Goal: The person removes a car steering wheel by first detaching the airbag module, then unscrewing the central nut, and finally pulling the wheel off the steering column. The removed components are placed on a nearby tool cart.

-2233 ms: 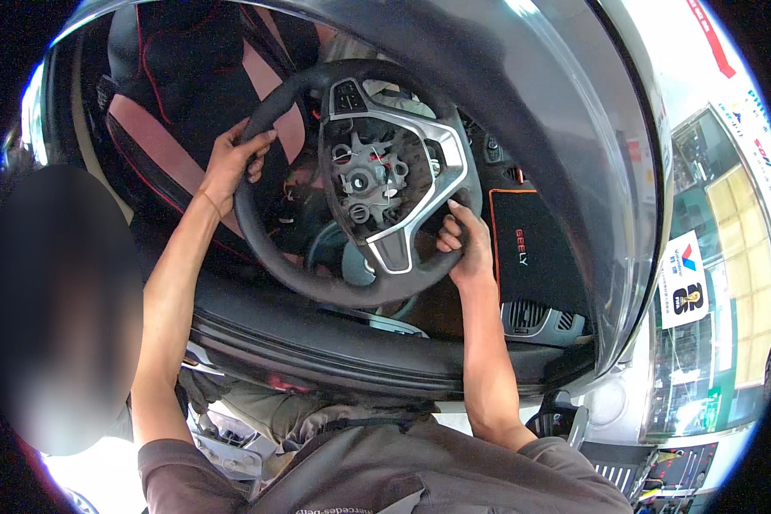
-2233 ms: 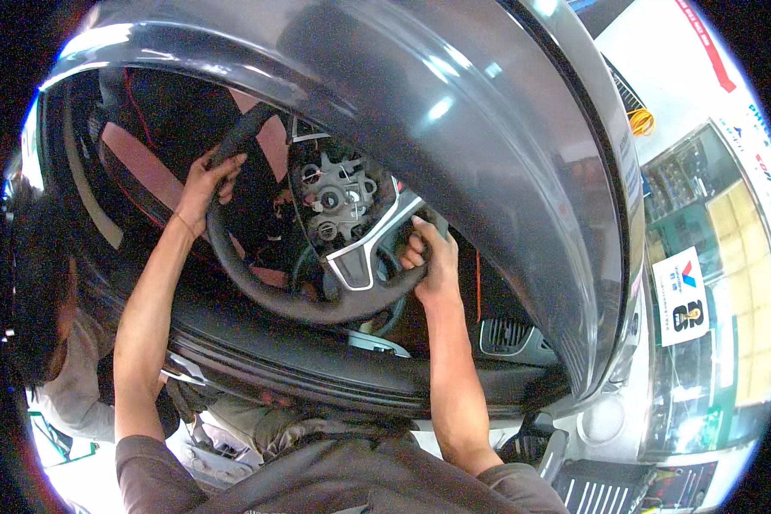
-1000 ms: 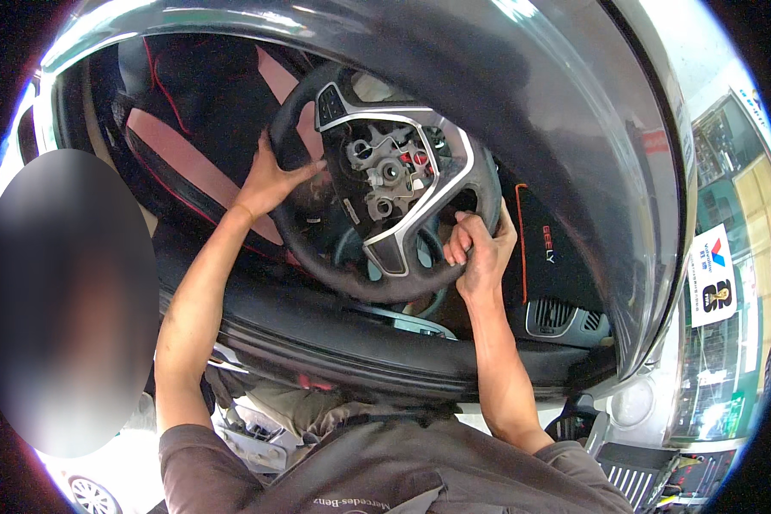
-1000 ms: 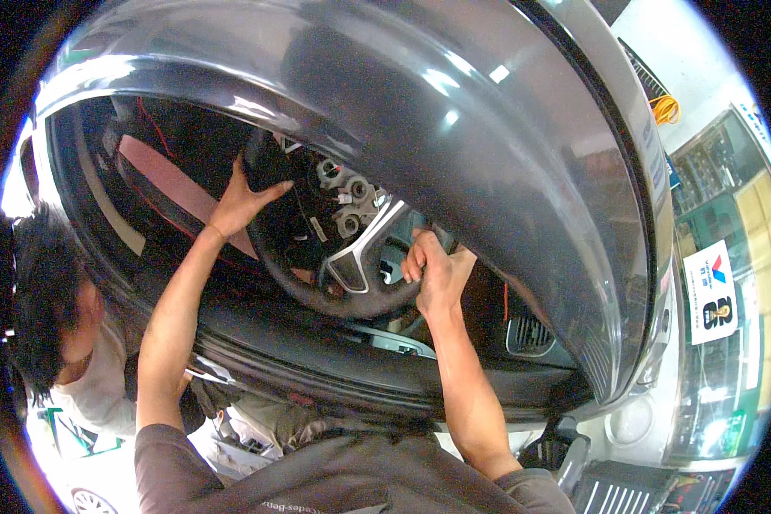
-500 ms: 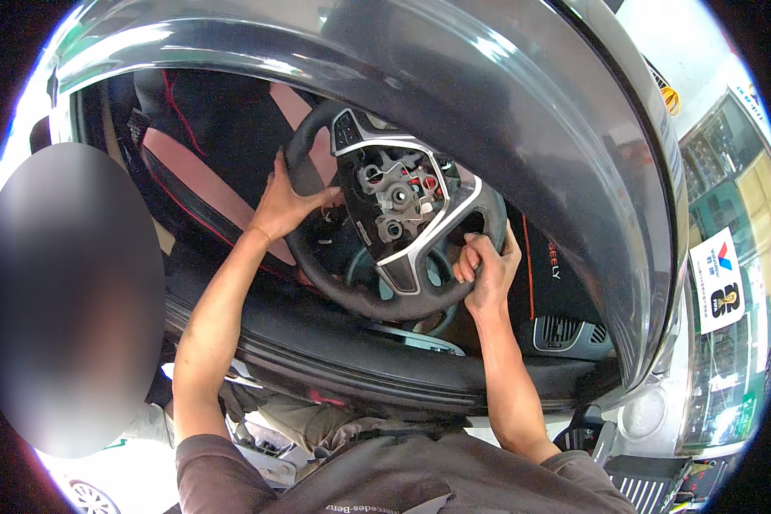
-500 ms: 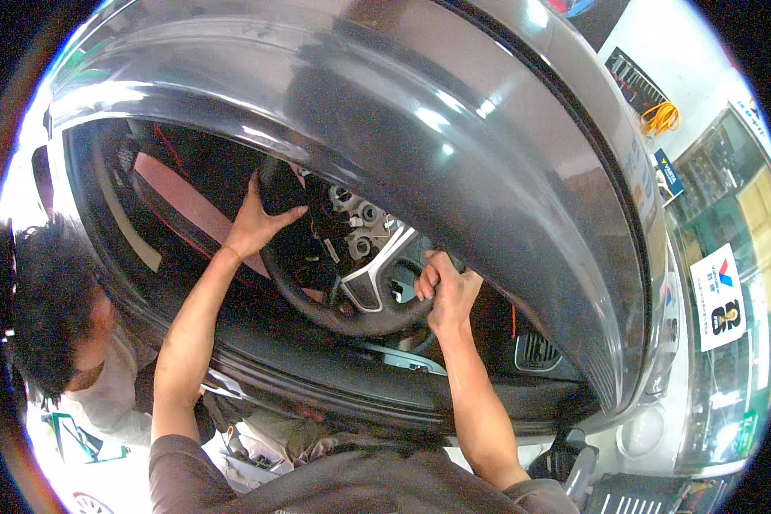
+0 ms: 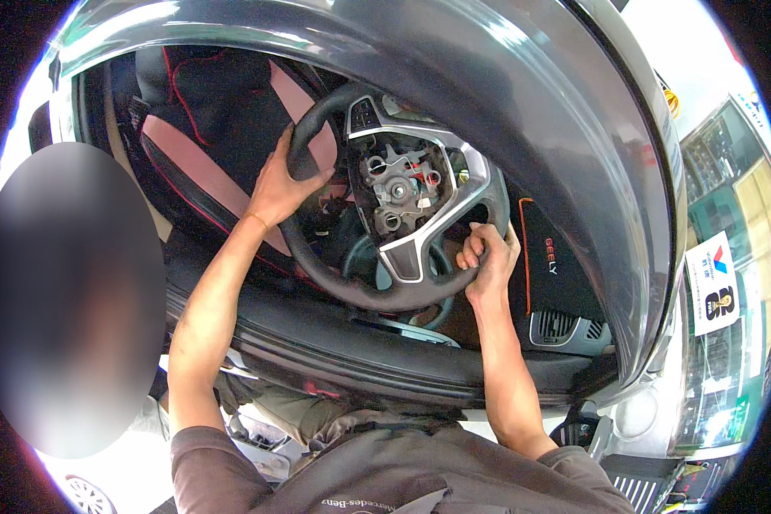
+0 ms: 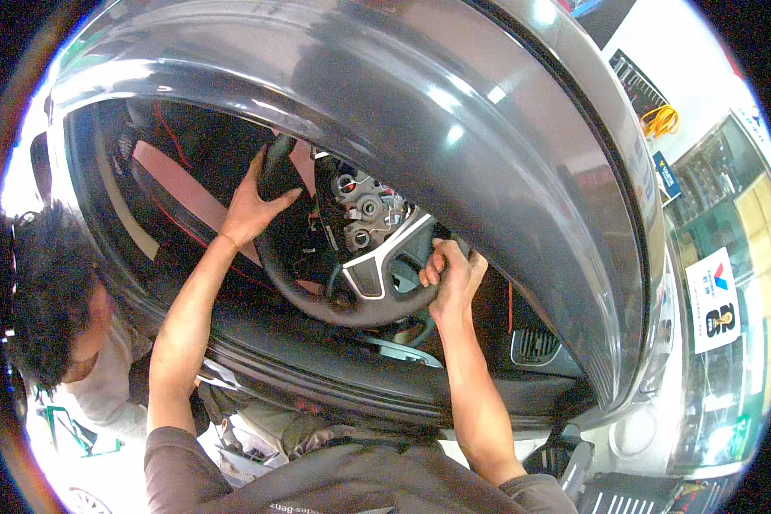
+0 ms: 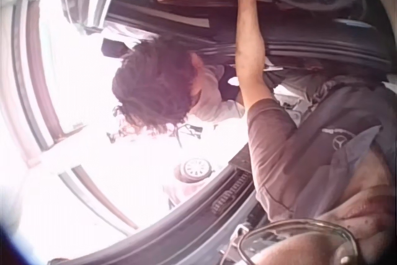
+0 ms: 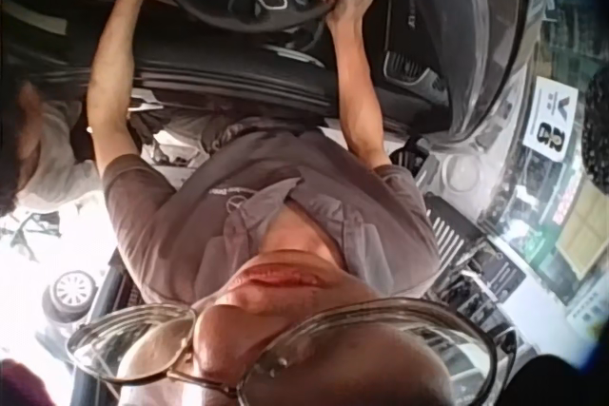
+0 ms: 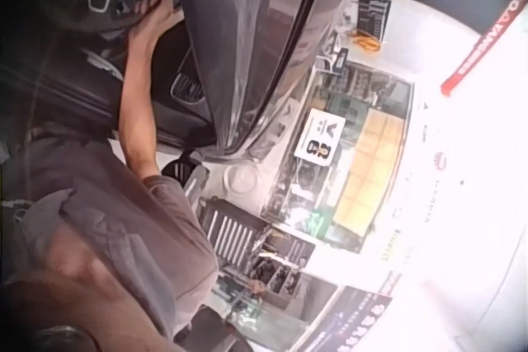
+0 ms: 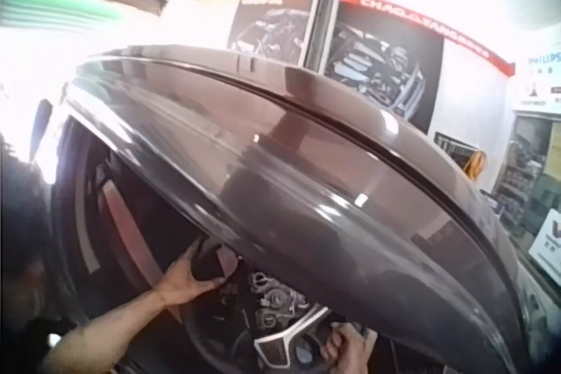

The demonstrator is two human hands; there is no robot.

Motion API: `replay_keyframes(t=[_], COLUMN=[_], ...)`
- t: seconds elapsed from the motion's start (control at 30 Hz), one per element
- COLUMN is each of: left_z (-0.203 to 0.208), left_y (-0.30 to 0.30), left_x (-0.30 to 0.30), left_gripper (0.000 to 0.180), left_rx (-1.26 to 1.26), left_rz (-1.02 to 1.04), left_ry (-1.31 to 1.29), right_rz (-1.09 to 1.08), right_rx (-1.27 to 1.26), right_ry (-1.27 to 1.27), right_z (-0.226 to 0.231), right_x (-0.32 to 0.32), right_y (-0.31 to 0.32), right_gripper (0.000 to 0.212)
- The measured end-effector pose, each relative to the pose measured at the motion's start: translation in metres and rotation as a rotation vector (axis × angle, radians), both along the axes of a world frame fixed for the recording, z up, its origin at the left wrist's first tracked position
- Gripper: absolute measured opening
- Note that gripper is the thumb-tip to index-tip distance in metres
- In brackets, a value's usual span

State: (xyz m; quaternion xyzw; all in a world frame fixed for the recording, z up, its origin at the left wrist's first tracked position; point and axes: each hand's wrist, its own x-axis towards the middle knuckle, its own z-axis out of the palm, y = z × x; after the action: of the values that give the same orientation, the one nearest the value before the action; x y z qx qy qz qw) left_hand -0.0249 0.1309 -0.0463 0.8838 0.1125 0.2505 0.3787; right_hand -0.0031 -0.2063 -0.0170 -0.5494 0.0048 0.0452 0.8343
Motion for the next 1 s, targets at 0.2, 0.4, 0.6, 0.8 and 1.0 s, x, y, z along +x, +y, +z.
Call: replay_keyframes(t=[0.2,0.4,0.6,0.8,1.0], left_z=[-0.002,0.008,0.0,-0.001,0.005], left_y=[0.001,-0.001,0.001,0.007,0.005], left_x=[0.001,-0.003,0.001,0.001,-0.002], left_gripper=[0.106,0.1,0.096,0.086,0.08], left_rx=[0.016,-0.003,0.04,0.01,-0.031], left_rz=[0.004,0.014,0.009,-0.033,-0.046], left_ry=[-0.033,0.019,-0.034,-0.1,-0.183], right_rz=[0.003,0.003,0.022,0.022,0.024], right_rx=[-0.017,-0.004,0.001,0.025,0.048], right_ry=[0.012,0.036,0.033,0.069,0.083], right_z=[0.001,0.001,0.0,-0.005,-0.011], right_x=[0.001,0.002,0.003,0.007,0.01], right_y=[0.0,-0.001,-0.002,-0.005,-0.008], right_gripper=[0.007,0.007,0.006,0.009,0.006])
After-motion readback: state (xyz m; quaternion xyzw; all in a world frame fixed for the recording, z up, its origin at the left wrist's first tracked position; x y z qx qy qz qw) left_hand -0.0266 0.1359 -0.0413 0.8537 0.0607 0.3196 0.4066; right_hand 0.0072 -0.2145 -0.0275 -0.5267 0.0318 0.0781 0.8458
